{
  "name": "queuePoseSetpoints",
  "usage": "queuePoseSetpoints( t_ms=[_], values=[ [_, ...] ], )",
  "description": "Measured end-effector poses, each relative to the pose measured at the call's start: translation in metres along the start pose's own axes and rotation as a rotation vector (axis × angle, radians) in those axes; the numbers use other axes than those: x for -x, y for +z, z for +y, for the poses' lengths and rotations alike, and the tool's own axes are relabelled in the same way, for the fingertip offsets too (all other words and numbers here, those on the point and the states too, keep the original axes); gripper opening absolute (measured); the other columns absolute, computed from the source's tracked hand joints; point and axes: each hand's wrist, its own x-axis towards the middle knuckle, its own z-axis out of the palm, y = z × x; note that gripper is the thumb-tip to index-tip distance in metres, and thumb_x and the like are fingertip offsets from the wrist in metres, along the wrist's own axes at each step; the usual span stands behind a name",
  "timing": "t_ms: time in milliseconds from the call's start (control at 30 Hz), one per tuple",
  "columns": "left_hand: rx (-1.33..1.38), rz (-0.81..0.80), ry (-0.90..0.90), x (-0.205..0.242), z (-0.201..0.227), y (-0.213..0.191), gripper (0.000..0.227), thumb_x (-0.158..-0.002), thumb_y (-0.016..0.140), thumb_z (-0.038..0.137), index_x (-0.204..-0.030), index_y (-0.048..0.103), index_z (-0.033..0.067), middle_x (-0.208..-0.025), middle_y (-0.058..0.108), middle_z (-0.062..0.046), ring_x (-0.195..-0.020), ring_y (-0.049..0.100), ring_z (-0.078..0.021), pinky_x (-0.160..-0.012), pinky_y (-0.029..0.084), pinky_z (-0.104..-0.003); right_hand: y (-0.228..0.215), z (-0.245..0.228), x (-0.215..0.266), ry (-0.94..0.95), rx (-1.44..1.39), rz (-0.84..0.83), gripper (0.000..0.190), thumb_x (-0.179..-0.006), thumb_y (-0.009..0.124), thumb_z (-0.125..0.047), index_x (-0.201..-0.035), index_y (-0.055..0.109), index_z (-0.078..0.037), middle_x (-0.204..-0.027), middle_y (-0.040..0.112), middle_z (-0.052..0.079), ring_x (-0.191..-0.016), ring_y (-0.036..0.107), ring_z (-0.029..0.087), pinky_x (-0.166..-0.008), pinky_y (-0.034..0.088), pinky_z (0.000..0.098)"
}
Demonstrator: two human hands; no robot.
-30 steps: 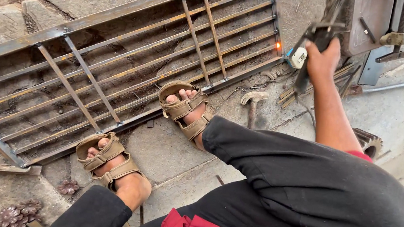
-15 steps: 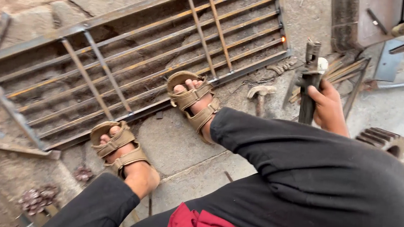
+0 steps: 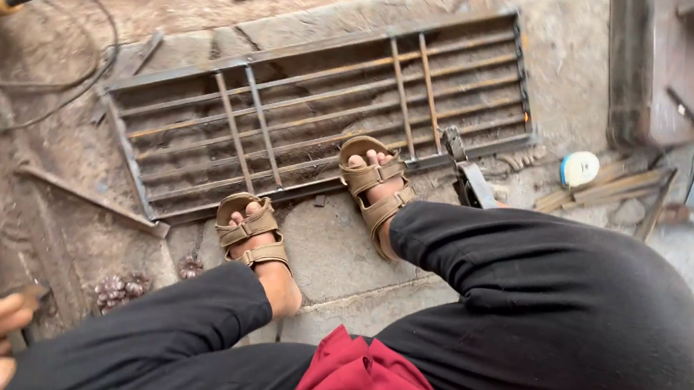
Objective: The recorder and an assistant are welding metal bars onto a rectangular frame to create a gate or grate.
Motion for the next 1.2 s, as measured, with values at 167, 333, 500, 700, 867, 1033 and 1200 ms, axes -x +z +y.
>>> queuePoseSetpoints(
  t_ms=[167,333,500,700,867,1033,1200],
  values=[
    [-0.111,0.232,0.001,0.019,0.153,0.079,0.066,-0.085,0.062,-0.008,-0.149,0.046,-0.008,-0.137,0.062,-0.027,-0.13,0.062,-0.0343,-0.107,0.048,-0.043,-0.116,0.053,-0.023,-0.026,0.192,-0.058,0.046,-0.098,0.067,-0.023,-0.139,0.056,-0.004,-0.117,0.067,0.016,-0.106,0.067,0.028,-0.096,0.057,0.0446],
    [-0.123,0.249,-0.017,0.023,0.177,0.083,0.055,-0.093,0.059,-0.004,-0.146,0.048,-0.0102,-0.135,0.065,-0.025,-0.127,0.065,-0.0317,-0.107,0.05,-0.041,-0.189,0.212,-0.029,-0.078,0.354,-0.025,0.048,-0.096,0.069,-0.022,-0.139,0.056,-0.004,-0.117,0.068,0.017,-0.106,0.068,0.03,-0.096,0.057,0.0454],
    [0.079,0.243,-0.004,0.029,0.172,0.081,0.049,-0.094,0.059,0.0,-0.142,0.052,-0.0099,-0.133,0.067,-0.021,-0.124,0.065,-0.0258,-0.105,0.049,-0.035,-0.272,0.188,-0.019,-0.102,0.545,-0.052,0.05,-0.093,0.071,-0.021,-0.138,0.057,-0.003,-0.117,0.068,0.019,-0.106,0.068,0.032,-0.096,0.057,0.0462],
    [0.078,0.319,-0.082,0.031,0.198,0.092,0.045,-0.093,0.063,0.0,-0.137,0.058,-0.0056,-0.126,0.072,-0.016,-0.118,0.069,-0.0218,-0.101,0.053,-0.032,-0.288,0.168,-0.077,-0.157,0.783,-0.106,0.053,-0.09,0.074,-0.02,-0.138,0.057,-0.002,-0.117,0.069,0.021,-0.107,0.068,0.034,-0.096,0.056,0.0471],
    [0.114,0.347,-0.059,0.037,0.184,0.088,0.044,-0.094,0.063,0.003,-0.137,0.058,-0.005,-0.125,0.072,-0.015,-0.116,0.069,-0.0203,-0.099,0.053,-0.032,-0.248,0.157,-0.132,-0.21,0.988,-0.106,0.056,-0.088,0.076,-0.019,-0.137,0.057,-0.002,-0.117,0.069,0.022,-0.107,0.068,0.035,-0.096,0.056,0.0479],
    [0.142,0.393,-0.052,0.044,0.169,0.083,0.042,-0.097,0.062,0.01,-0.136,0.058,-0.0045,-0.125,0.072,-0.015,-0.113,0.07,-0.0202,-0.097,0.054,-0.031,-0.128,0.137,-0.179,-0.282,1.185,-0.116,0.058,-0.085,0.078,-0.018,-0.137,0.057,-0.001,-0.116,0.07,0.024,-0.107,0.069,0.037,-0.096,0.056,0.0487],
    [0.276,0.524,-0.177,0.051,0.14,0.09,0.042,-0.102,0.058,0.027,-0.133,0.063,-0.0016,-0.119,0.074,-0.015,-0.108,0.072,-0.0216,-0.091,0.058,-0.033,-0.009,0.084,-0.172,-0.304,1.399,-0.022,0.061,-0.083,0.08,-0.017,-0.136,0.057,0.0,-0.116,0.07,0.026,-0.107,0.069,0.039,-0.095,0.056,0.0495]
  ],
)
